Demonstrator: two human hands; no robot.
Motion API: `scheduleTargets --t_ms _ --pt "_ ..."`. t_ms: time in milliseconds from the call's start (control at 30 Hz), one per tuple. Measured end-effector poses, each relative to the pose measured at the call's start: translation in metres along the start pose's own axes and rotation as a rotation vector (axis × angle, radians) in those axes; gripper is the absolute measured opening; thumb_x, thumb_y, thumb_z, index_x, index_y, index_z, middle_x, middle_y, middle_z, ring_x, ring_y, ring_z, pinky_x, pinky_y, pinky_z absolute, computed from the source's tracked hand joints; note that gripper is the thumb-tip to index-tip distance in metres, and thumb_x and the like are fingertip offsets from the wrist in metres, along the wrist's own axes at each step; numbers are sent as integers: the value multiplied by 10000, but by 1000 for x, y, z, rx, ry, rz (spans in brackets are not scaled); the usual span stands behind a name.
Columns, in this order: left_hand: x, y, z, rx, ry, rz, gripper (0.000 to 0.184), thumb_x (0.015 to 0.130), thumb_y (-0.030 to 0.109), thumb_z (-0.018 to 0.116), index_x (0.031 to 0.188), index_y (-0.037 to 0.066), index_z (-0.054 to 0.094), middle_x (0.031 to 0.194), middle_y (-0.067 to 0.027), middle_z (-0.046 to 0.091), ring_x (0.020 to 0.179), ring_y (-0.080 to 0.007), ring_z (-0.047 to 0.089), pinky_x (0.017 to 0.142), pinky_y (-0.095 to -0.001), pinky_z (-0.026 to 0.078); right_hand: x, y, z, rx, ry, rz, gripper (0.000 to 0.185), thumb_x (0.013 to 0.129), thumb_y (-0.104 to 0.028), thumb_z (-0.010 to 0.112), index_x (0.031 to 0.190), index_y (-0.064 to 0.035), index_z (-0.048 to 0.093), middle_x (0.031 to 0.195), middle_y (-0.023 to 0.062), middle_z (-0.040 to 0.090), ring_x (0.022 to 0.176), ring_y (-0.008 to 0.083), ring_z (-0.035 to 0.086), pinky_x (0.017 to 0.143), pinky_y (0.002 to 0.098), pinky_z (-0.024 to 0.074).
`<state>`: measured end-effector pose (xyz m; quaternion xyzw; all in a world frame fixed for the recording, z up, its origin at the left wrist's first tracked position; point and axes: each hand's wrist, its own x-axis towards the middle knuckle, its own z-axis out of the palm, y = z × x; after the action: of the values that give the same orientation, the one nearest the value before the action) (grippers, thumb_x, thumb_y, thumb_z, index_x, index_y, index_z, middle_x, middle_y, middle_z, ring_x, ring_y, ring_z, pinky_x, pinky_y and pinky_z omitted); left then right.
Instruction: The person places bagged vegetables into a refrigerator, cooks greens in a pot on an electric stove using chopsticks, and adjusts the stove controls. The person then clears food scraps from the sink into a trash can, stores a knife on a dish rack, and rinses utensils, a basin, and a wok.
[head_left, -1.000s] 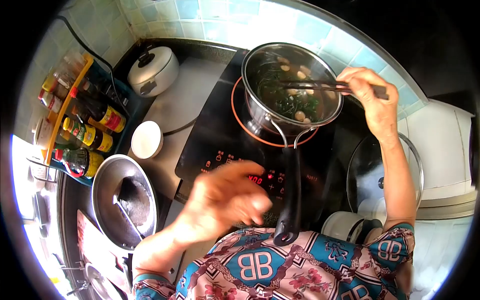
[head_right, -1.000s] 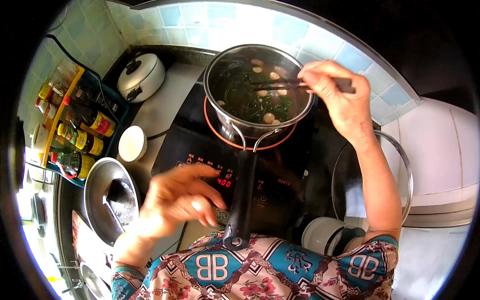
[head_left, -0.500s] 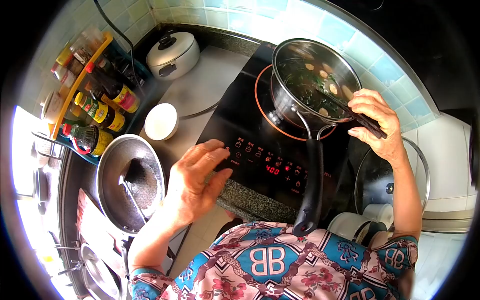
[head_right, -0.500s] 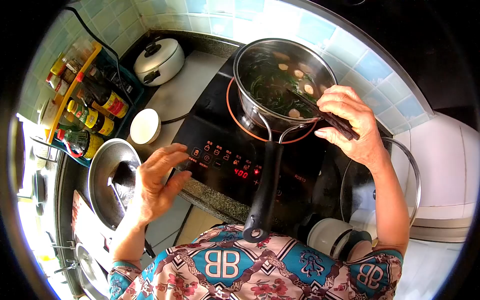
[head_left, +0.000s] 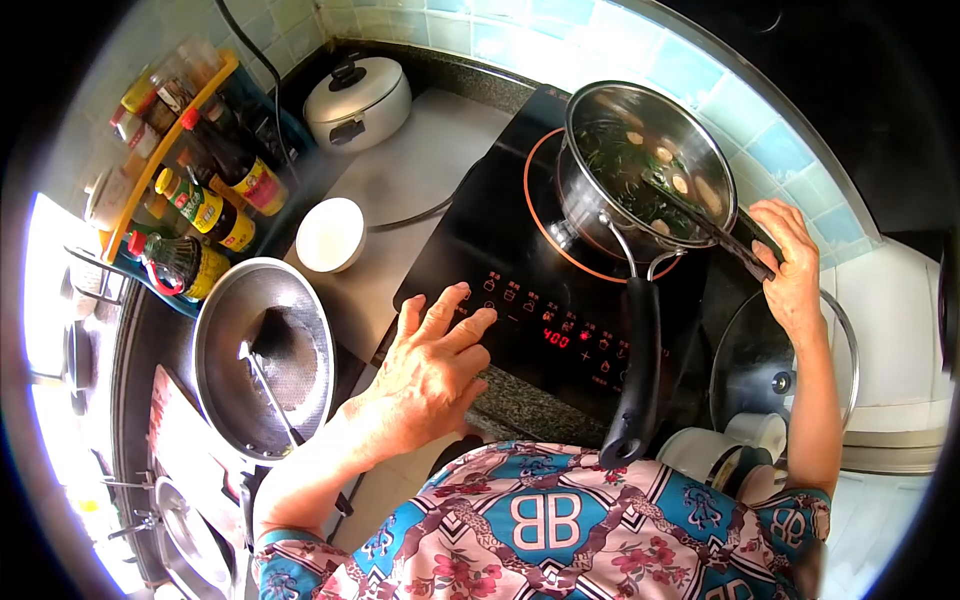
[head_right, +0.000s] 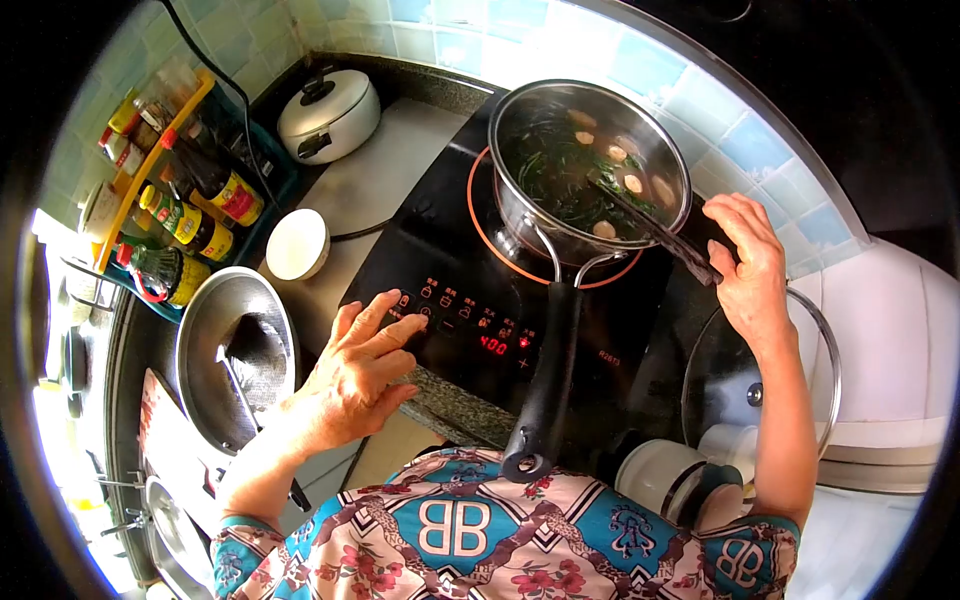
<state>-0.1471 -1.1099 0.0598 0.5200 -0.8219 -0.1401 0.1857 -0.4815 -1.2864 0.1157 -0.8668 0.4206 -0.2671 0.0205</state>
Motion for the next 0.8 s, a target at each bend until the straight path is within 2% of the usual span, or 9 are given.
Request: scheduleTargets --t_ms 133,200,367,467,533,633,667,733,800 --pt "1 -1 1 17 -23 11 236 623 88 736 791 28 582 1227 -153 484 1251 -382 318 931 -562 285 -8 4 3 12 -8 72 375 638 171 566 988 36 563 1027 130 577 1027 295 523 890 346 410" --pt "2 -2 2 14 -31 11 230 626 92 734 788 29 584 1228 -153 483 1253 -381 315 932 -572 277 -13 6 3 -93 -29 65 348 646 149 567 976 40 568 1024 140 581 1011 304 526 874 346 418" --pt "3 -4 4 15 -39 17 217 629 97 730 779 26 589 1232 -154 479 1259 -383 306 931 -592 264 -22 2 3 -157 -129 83 259 693 2 594 947 44 576 1019 153 578 987 333 516 871 373 410" --pt "5 -4 3 -3 -51 13 216 625 91 732 774 22 591 1235 -156 479 1263 -385 301 931 -594 262 -25 -8 3 -118 -157 108 241 703 -3 593 938 46 576 1003 158 576 964 342 516 856 376 413" --pt "7 -4 3 -1 -42 26 219 620 85 733 771 22 587 1240 -162 475 1262 -391 301 930 -594 263 -32 -7 8 -131 -120 129 222 714 -14 597 924 50 574 987 166 570 943 345 515 833 378 420" --pt "10 -2 1 -18 -59 24 225 613 77 734 769 24 580 1241 -169 475 1259 -398 307 929 -593 264 -40 -6 6 -110 -199 174 149 709 -27 613 838 41 581 913 160 584 867 332 533 750 382 443" --pt "11 -1 1 -20 -47 31 236 607 74 736 766 23 570 1242 -177 471 1256 -403 309 931 -591 266 -42 -4 5 -127 -296 158 113 694 -24 626 787 23 583 850 145 594 836 319 541 721 376 447" --pt "12 -1 2 -36 -50 25 240 603 69 735 767 23 567 1242 -181 470 1257 -407 306 943 -584 262 -44 -18 3 148 -408 62 109 680 -29 646 762 6 583 808 126 595 834 304 545 717 365 447" --pt "12 1 2 -39 -62 1 237 605 55 735 770 18 569 1239 -182 473 1263 -409 303 965 -570 260 -48 -28 7 310 -502 -116 113 670 -33 662 747 -11 583 844 107 600 873 295 549 716 360 452"
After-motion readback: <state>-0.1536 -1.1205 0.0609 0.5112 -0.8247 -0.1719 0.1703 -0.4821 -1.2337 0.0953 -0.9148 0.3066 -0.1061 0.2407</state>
